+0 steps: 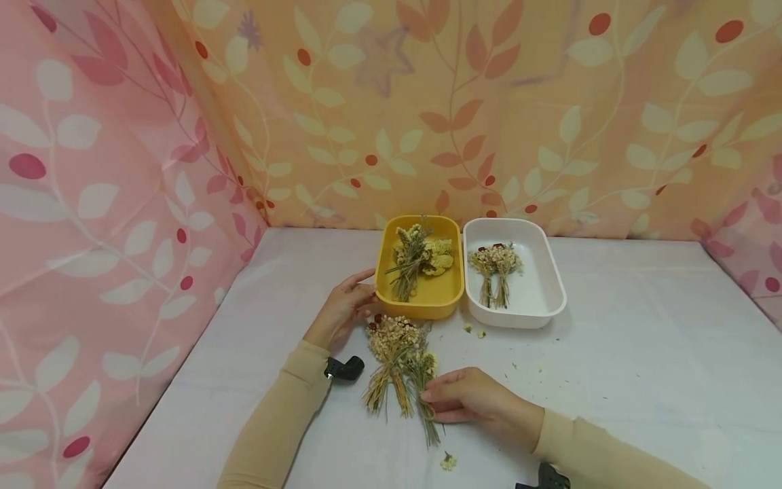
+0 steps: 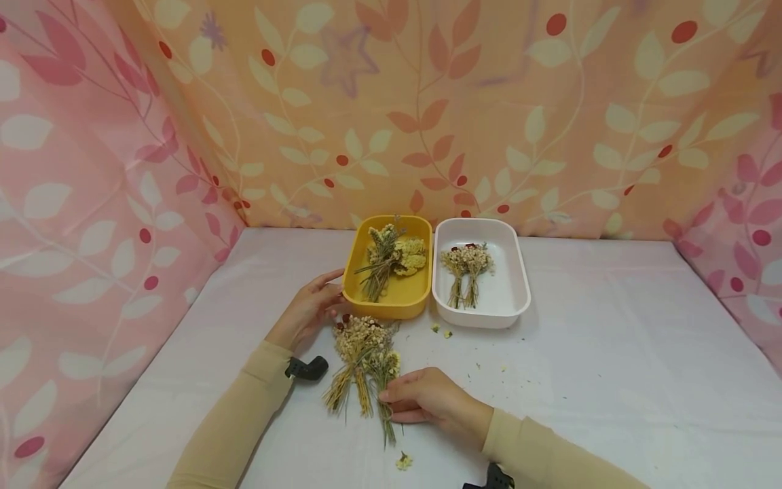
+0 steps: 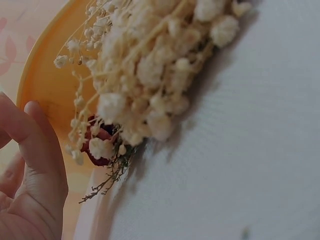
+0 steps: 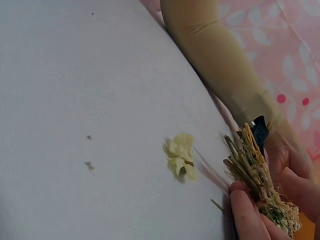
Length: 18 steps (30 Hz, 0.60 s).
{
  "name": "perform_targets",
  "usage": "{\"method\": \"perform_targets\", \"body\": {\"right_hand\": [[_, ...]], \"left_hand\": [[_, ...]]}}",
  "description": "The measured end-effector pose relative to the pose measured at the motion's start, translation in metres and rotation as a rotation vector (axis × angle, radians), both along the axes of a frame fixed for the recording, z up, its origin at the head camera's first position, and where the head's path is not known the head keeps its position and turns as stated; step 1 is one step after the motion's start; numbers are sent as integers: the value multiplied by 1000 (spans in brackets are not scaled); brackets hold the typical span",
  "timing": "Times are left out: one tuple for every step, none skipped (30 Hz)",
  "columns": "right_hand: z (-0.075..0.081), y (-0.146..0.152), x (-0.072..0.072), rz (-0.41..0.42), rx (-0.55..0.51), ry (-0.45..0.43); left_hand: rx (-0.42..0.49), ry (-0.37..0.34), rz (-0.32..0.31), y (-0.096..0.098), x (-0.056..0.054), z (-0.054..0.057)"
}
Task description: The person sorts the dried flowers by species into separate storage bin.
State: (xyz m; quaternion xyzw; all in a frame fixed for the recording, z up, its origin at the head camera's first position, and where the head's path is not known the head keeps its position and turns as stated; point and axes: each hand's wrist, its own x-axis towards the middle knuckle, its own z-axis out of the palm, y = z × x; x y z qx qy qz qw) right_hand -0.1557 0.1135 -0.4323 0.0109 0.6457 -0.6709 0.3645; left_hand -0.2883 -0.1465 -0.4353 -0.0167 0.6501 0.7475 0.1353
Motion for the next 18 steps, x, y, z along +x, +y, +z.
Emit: {"method": "perform_targets", "body": {"right_hand": [[-1,-1,0,-3,-6,2],[-2,-1,1,-5,-10,5],[-3,-2,1,-9,-10,8],[-4,-2,1,-12,-9,10],[-4,-2,1,-15,-7,14],[-5,-2,1,-19,-3,15],[-6,-2,1,-22,3,15],[-6,-3,1,-24,10,16],[-6,-2,1,-24,15,18],[-7,-2,1,-25,22,16],[-7,-2,1,-24,28,16],[-6,-2,1,-25,33,14],[-6,-2,2,-25,40,12],[-6,-2,2,-24,46,11],[-6,-1,2,-25,50,9],[-6,-1,3,-29,56,5],[-5,0,4,-29,57,5],[-5,0,4,-33,59,2]], "left_hand": [[0,0,-1,0,0,0],[-2,1,-2,0,0,0],[0,0,-1,-1,0,0],[1,-3,1,0,0,0],[1,-2,3,-1,0,0],[0,0,2,-1,0,0],[-2,-1,4,-1,0,0],[-5,-1,5,-1,0,1],[-4,-3,6,-1,0,1],[-5,-2,5,-1,0,1],[-7,-2,4,-1,0,1],[-6,-3,3,-1,0,1],[-6,-4,4,0,0,0],[-4,-5,4,0,0,0],[-1,-4,4,0,0,0],[1,-4,4,0,0,0],[1,-4,4,0,0,0],[3,-3,4,0,0,0]]}}
